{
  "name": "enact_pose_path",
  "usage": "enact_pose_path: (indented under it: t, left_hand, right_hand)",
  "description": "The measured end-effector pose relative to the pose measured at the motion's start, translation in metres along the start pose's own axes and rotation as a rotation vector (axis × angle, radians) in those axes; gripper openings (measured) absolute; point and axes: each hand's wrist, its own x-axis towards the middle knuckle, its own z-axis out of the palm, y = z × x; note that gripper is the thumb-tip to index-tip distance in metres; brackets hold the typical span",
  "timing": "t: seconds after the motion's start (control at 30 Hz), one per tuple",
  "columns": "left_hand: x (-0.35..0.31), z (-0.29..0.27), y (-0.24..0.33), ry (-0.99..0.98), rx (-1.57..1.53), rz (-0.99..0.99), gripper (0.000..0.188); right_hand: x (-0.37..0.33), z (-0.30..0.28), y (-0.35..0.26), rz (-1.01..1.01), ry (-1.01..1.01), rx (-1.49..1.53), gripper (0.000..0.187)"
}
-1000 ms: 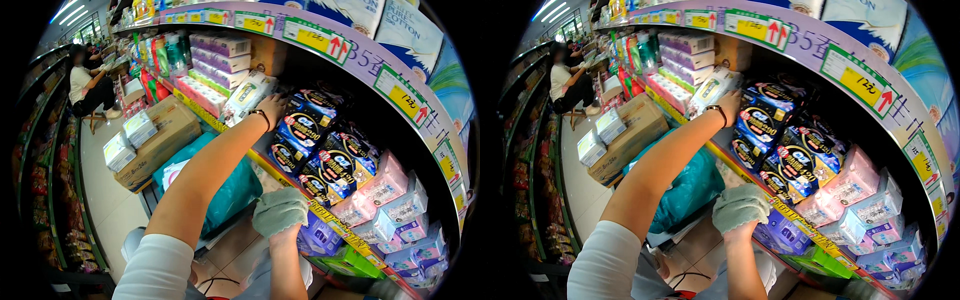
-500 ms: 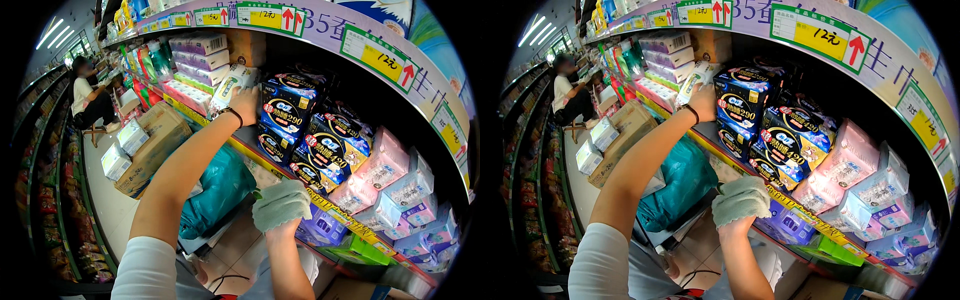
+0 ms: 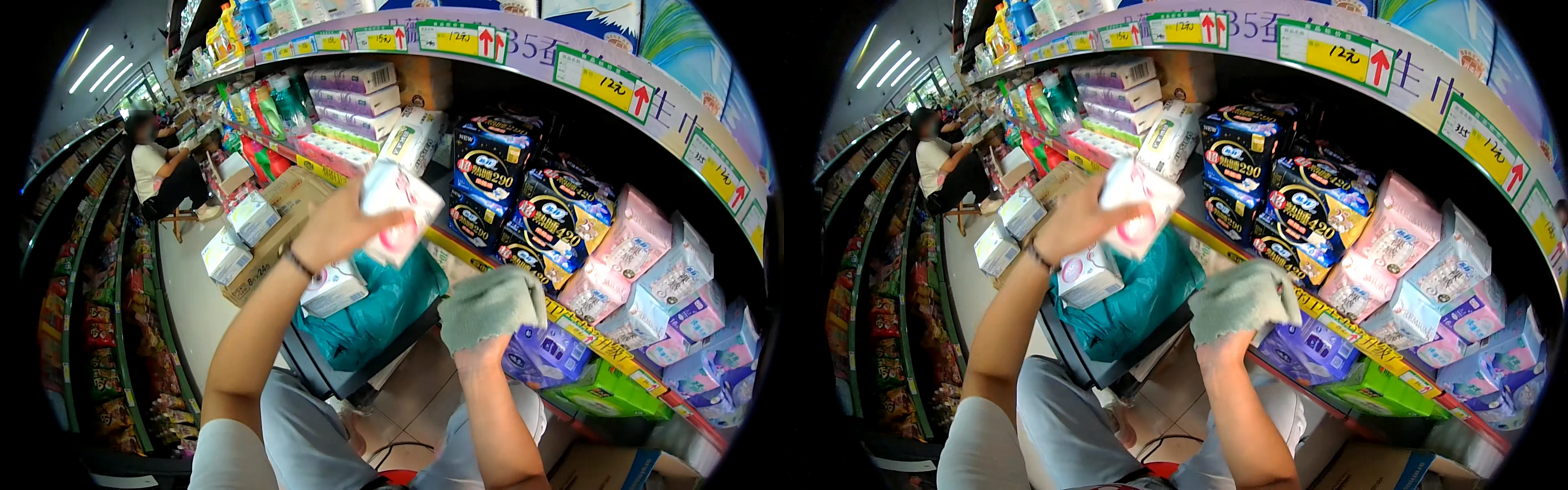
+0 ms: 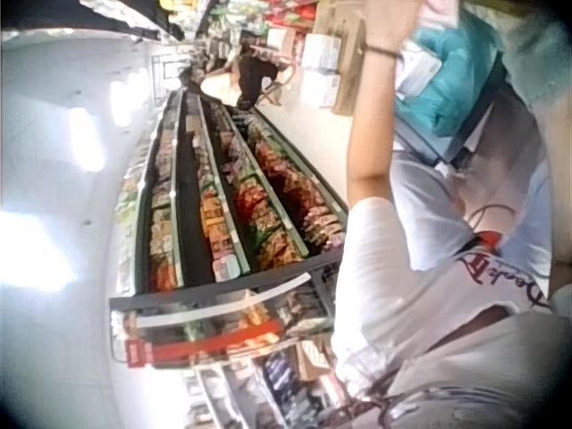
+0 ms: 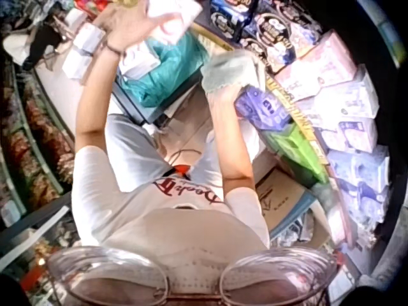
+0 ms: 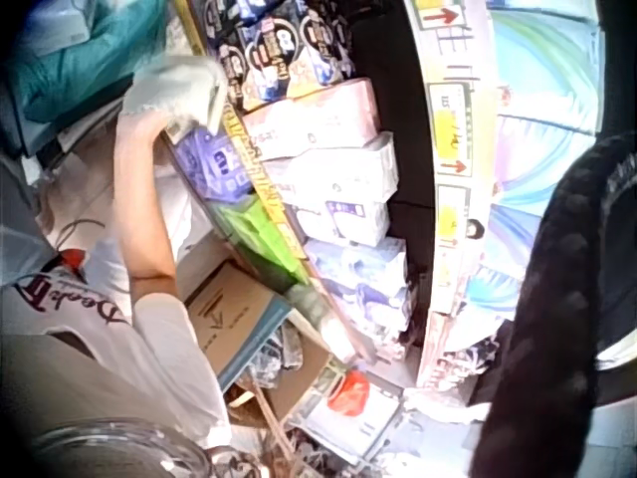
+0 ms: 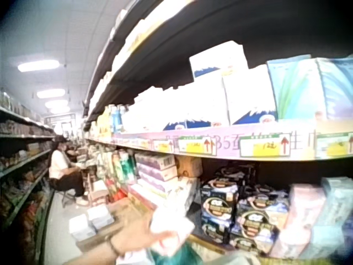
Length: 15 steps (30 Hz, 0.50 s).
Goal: The person sits on the floor in a store aisle and wipes the packaging of various household products, including tissues and sanitary pads, using a cloth. They pick up each item, wipe it thoroughly, and place it back on the shelf.
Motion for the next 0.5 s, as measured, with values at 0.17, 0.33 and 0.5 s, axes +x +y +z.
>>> enact_pose_path:
  t: [0.17,0.33,0.5]
  left_hand:
    - [-0.070,0.049,-0.018,-0.153,0.191,0.094,0.091]
    - [-0.096,-0.008,0.007,0.346,-0.193,0.481,0.093]
    - [-0.169,-0.079,0.026,0.468,-0.114,0.777,0.101]
  right_hand:
    - [-0.023,0.048,0.032,0.052,0.045,-0.711,0.056]
    - [-0.018,0.066,0.020,-0.002,0.012,-0.548,0.054]
    - [-0.017,0.067,0.059,0.150,0.052,-0.550,0.051]
